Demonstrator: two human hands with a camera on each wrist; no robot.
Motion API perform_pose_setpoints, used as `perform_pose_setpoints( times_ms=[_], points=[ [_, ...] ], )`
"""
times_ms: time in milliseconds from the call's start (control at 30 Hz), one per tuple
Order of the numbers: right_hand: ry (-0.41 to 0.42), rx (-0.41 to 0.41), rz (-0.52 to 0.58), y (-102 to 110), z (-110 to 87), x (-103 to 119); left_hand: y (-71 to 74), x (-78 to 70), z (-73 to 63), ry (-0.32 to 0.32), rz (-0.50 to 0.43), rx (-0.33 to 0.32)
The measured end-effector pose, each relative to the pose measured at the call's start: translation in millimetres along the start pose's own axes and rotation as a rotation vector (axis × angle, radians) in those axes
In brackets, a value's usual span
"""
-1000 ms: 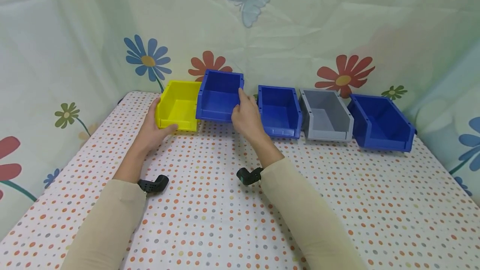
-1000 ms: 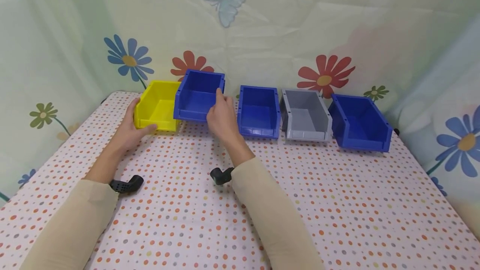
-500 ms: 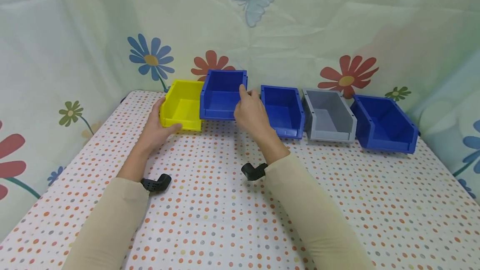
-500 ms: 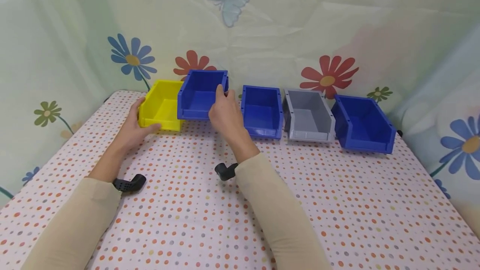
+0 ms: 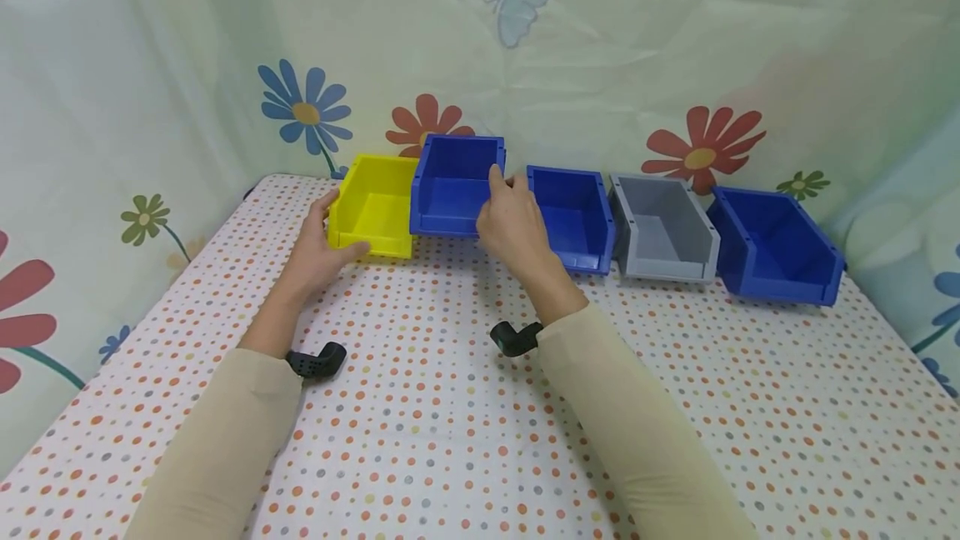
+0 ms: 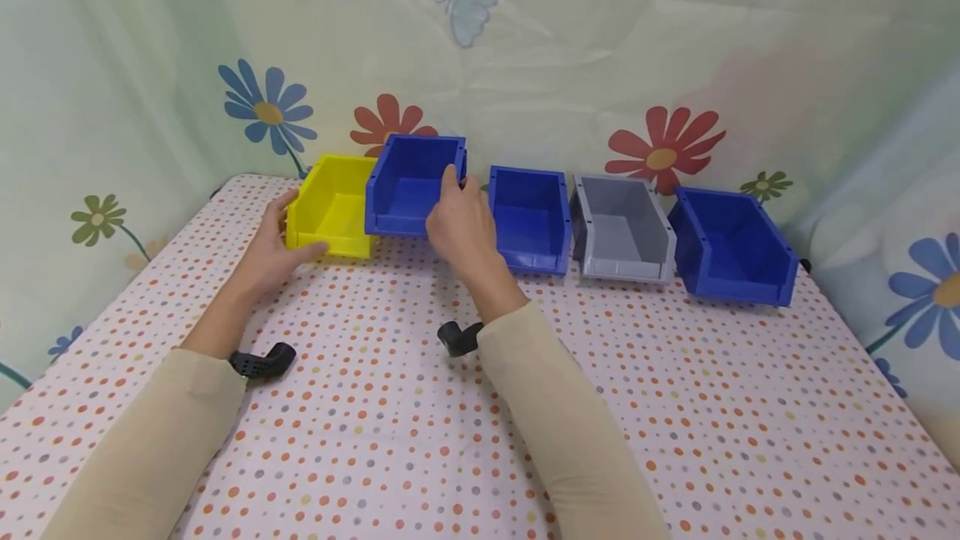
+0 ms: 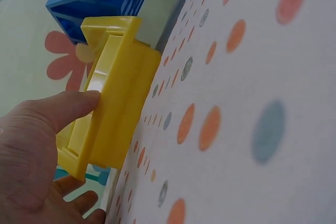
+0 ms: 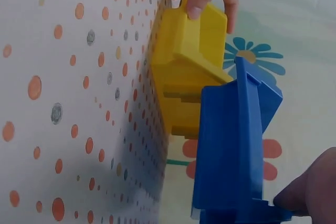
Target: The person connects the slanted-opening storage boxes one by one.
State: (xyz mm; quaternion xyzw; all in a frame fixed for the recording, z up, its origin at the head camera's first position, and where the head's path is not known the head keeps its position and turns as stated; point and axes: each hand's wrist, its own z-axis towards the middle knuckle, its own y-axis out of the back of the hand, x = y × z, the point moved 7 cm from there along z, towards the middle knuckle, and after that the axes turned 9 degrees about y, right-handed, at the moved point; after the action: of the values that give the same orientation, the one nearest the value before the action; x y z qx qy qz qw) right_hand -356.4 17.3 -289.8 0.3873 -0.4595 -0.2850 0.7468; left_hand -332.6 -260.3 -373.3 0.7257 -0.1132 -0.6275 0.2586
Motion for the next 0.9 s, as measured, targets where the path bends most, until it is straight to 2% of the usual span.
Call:
perform_pose_setpoints(
  times_ms=[167, 267, 533, 767, 900],
  points=[
    [-0.025, 0.009, 0.004, 2.0, 1.3, -2.3, 1.9, -2.4, 1.6, 0.004, 0.016, -0.014],
    [-0.003, -0.018, -0.029, 2.4, 1.4, 0.4, 2.9, -1.9, 2.5, 0.001, 0.014, -0.008],
    [0.223, -0.158, -0.184, -4.6, -1.3, 17.1, 1.6, 3.9, -1.0, 0.016, 0.007, 0.003],
    [0.399, -0.210, -0.162, -11.4, -0.4, 30.2, -0.1, 2.2, -0.5, -0.005, 0.001, -0.006],
    [0.488, -0.199, -0.176, -15.9, 1.4, 39.9, -0.8, 1.3, -1.6, -0.005, -0.007, -0.005]
  ],
)
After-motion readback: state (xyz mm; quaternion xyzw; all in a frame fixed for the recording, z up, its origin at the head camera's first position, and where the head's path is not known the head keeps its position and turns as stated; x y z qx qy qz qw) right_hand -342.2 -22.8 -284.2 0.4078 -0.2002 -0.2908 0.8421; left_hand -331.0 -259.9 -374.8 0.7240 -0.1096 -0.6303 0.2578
